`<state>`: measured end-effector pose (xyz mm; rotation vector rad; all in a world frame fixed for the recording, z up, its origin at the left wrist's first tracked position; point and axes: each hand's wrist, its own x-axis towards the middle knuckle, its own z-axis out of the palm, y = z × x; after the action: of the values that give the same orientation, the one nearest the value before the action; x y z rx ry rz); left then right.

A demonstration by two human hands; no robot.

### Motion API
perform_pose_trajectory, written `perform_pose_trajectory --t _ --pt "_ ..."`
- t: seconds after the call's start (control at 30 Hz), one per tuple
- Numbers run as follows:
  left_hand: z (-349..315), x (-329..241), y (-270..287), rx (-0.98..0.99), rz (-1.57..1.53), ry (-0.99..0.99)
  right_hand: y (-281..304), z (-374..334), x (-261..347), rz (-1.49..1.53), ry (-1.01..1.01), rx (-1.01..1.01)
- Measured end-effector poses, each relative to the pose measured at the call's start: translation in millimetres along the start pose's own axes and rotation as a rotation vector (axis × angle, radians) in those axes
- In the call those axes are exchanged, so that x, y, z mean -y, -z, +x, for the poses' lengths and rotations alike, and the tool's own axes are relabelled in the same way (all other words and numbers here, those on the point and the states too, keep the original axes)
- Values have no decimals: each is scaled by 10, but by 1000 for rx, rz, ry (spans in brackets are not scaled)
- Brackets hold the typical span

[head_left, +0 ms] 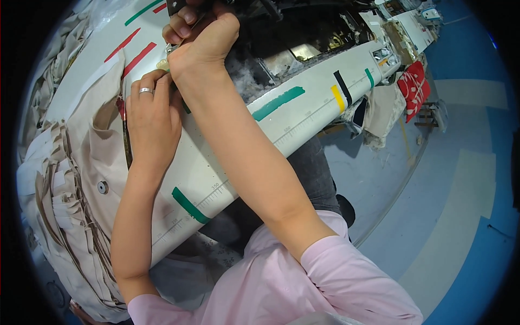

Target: Maintaining the internal components of an industrial sewing machine by cleaning it with a brush and adjusting parts with a tool.

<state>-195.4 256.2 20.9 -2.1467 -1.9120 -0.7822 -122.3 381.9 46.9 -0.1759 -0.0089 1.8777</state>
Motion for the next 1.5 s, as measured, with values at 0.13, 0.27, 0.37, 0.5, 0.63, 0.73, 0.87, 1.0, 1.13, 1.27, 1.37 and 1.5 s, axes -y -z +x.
perform_pose_trajectory --t 0.13,0.27,0.37,0.5,0.63,0.73,0.87,1.0,1.13,1.27,1.37,1.5 --pt "3 -1 -7 3 10 -11 -26 -44 39 -42 13 -59" --pt "-1 -2 -10 7 -7 -2 -56 -101 41 -143 62 -81" --pt "3 4 -12 -7 2 -12 -51 -75 16 -152 65 -107" --pt "6 8 -26 -11 6 -11 -36 -53 -22 -144 74 -105" --pt "-3 4 -17 -7 4 -14 -26 -86 -67 -150 111 -134" --pt "18 -18 -10 -7 -7 -13 18 -75 -48 -164 134 -123" --pt "5 6 -13 -4 -11 -15 45 -101 -72 -218 125 -93" --pt "-1 22 -26 -3 7 -32 39 -192 -82 -345 120 -78" --pt "3 17 -26 0 0 -36 15 -243 -79 -370 91 -94" --pt "-6 29 -36 -9 14 -41 0 -275 -68 -297 41 -66" --pt "1 18 -31 -3 9 -26 10 -227 -60 -234 62 15" --pt "5 20 -20 -15 11 -37 23 -172 -36 -207 75 5"
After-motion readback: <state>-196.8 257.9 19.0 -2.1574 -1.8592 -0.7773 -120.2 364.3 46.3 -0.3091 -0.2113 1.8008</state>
